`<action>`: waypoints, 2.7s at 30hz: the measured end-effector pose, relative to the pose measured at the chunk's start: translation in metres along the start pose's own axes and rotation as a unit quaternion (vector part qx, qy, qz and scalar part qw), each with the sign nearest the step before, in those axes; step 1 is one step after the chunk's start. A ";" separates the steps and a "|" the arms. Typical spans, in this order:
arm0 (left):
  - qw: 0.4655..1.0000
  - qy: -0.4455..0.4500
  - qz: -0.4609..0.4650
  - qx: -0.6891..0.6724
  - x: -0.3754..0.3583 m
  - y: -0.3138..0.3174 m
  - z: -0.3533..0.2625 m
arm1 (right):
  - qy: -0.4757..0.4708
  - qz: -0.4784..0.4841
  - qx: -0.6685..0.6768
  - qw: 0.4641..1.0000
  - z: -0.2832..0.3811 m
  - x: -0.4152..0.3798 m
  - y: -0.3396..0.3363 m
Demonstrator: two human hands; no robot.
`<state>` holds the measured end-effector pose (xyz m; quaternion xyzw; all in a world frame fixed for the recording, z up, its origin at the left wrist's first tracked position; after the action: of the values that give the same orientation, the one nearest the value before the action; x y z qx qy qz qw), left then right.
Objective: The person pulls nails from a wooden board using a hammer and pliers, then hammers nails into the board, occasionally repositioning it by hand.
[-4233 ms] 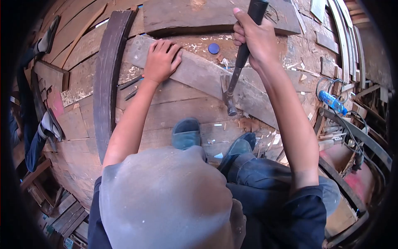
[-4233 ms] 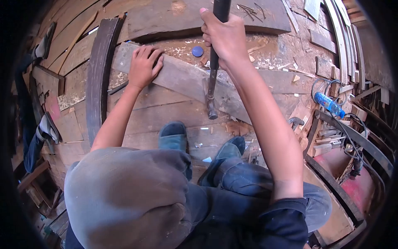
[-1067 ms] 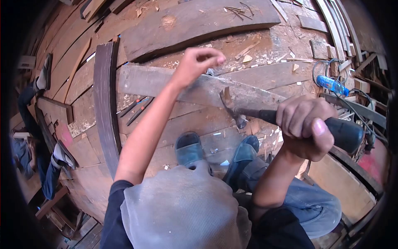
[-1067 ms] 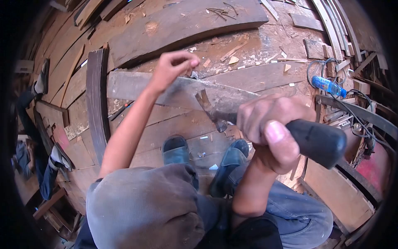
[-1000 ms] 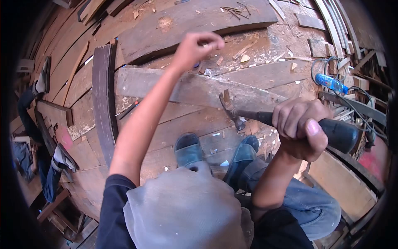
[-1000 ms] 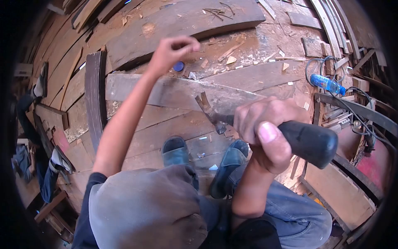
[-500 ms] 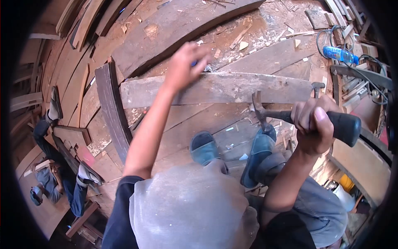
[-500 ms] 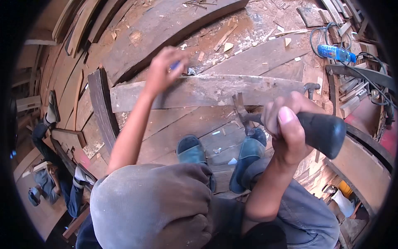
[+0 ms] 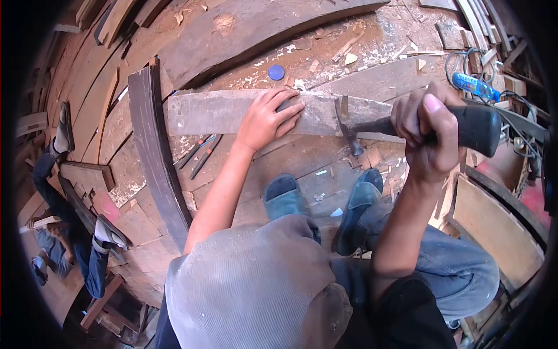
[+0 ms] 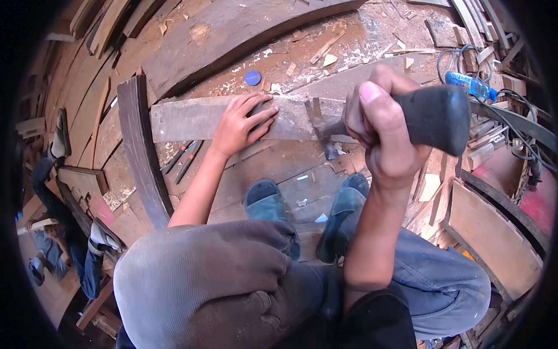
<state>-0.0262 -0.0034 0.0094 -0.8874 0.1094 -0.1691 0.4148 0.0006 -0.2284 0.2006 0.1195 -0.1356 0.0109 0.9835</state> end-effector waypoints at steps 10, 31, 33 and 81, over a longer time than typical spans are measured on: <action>0.992 0.015 0.062 0.107 -0.007 0.019 -0.016 | -0.006 -0.047 -0.115 0.992 0.023 0.012 -0.022; 0.981 -0.041 0.145 0.118 -0.006 0.042 -0.068 | -0.021 -0.117 -0.128 0.985 0.030 -0.010 -0.088; 0.978 -0.007 0.172 0.114 -0.005 0.043 -0.067 | -0.031 -0.120 -0.140 0.982 0.031 -0.009 -0.090; 0.963 -0.177 -0.049 0.195 -0.022 -0.063 0.078 | 0.228 0.047 -0.388 0.892 0.084 0.014 -0.230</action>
<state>-0.0125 0.0980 0.0071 -0.8092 -0.0443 -0.0478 0.5839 0.0044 -0.4715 0.2295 -0.2841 0.0930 0.0308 0.9538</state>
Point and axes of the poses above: each hand's wrist, its own x-axis towards the middle knuckle, its own y-axis out of the palm, z = x × y, the point moved 3 cm from there along x, towards the middle knuckle, and after that the axes turned 13 degrees about -y, right-handed, at the moved point
